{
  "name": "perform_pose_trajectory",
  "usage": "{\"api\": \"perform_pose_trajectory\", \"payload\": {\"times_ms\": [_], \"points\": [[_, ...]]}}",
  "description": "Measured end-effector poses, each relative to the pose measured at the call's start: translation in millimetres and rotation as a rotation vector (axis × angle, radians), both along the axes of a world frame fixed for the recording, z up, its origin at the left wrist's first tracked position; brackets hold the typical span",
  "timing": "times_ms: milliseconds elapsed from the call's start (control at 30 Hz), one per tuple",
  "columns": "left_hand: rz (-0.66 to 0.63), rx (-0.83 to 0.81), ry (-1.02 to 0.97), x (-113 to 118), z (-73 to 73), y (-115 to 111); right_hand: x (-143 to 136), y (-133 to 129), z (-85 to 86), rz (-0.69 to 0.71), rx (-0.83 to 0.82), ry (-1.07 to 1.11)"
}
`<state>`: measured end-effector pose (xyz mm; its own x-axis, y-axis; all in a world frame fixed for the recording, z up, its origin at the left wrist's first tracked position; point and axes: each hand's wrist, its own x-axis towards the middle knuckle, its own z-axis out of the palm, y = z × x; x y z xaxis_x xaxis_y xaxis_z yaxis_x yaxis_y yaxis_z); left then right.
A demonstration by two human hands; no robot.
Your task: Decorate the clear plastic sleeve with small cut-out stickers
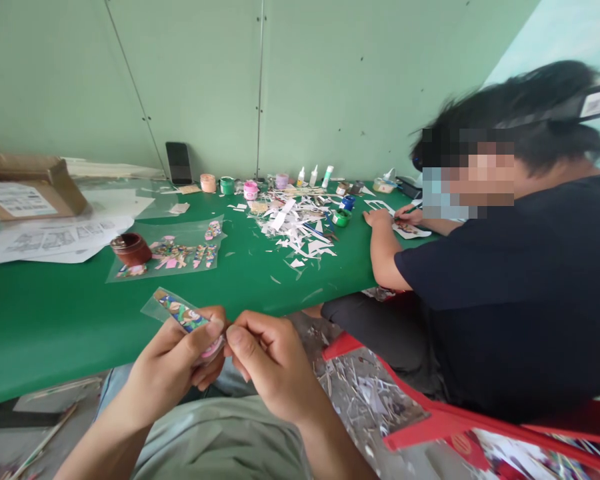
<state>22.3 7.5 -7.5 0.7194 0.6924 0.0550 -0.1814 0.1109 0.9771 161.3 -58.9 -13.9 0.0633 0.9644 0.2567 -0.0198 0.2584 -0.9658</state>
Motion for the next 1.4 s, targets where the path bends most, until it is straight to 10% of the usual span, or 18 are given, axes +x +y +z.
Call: {"api": "perform_pose_trajectory", "payload": {"times_ms": [1400], "points": [[0.036, -0.065, -0.024, 6.5, 7.3, 2.7, -9.6, -3.2, -1.4, 0.089, 0.085, -0.026]]}}
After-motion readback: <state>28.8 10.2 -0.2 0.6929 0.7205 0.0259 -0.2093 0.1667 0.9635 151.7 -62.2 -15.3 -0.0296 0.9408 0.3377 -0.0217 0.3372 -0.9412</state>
